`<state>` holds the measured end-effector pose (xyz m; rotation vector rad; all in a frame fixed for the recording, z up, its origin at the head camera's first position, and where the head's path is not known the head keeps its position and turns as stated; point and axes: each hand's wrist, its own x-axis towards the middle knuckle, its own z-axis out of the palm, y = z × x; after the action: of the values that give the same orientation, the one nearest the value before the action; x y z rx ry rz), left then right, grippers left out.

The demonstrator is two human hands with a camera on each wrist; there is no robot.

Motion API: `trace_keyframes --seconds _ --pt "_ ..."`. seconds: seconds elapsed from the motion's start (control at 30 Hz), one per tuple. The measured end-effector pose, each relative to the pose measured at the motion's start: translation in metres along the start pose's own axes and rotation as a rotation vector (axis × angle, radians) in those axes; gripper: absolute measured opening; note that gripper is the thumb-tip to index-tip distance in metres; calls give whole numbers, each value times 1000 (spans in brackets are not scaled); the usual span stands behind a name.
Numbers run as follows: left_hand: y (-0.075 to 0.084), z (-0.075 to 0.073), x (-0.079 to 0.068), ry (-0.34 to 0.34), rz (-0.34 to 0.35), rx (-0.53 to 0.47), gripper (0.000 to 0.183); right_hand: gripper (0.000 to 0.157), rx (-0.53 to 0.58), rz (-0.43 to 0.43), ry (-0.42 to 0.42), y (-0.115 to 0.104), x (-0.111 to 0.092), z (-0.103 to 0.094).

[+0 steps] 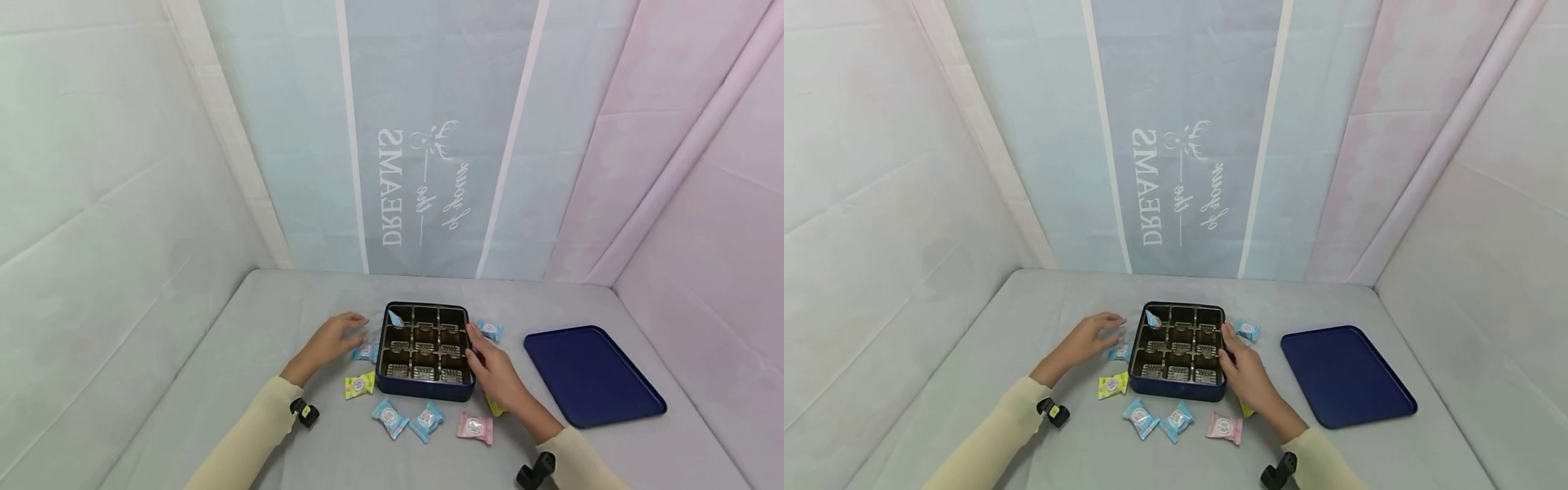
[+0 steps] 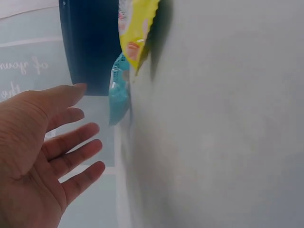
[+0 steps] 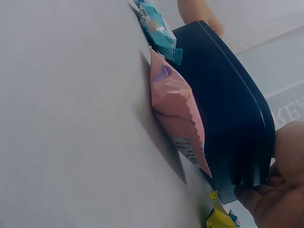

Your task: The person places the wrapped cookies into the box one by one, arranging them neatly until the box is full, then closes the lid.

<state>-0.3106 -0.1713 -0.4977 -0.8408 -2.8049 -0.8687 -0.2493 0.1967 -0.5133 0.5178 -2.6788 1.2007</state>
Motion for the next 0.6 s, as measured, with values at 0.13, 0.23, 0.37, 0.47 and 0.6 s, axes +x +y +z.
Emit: trace_keyframes --seconds 0.13,0.23,0.37,0.47,0.6 --pt "-2 1 -4 -19 0 6 45 56 4 -1 -1 1 0 0" --pt "-3 2 -6 -29 -8 3 46 56 -1 -4 3 1 1 0" --pt "-6 3 -8 -43 -21 -1 45 56 -16 -7 -1 1 1 -1" --pt "-7 4 -9 -51 -27 -1 46 56 -22 -8 -6 1 1 -1" --pt "-8 4 -11 -59 -24 0 45 57 -5 -10 -8 1 0 -1"
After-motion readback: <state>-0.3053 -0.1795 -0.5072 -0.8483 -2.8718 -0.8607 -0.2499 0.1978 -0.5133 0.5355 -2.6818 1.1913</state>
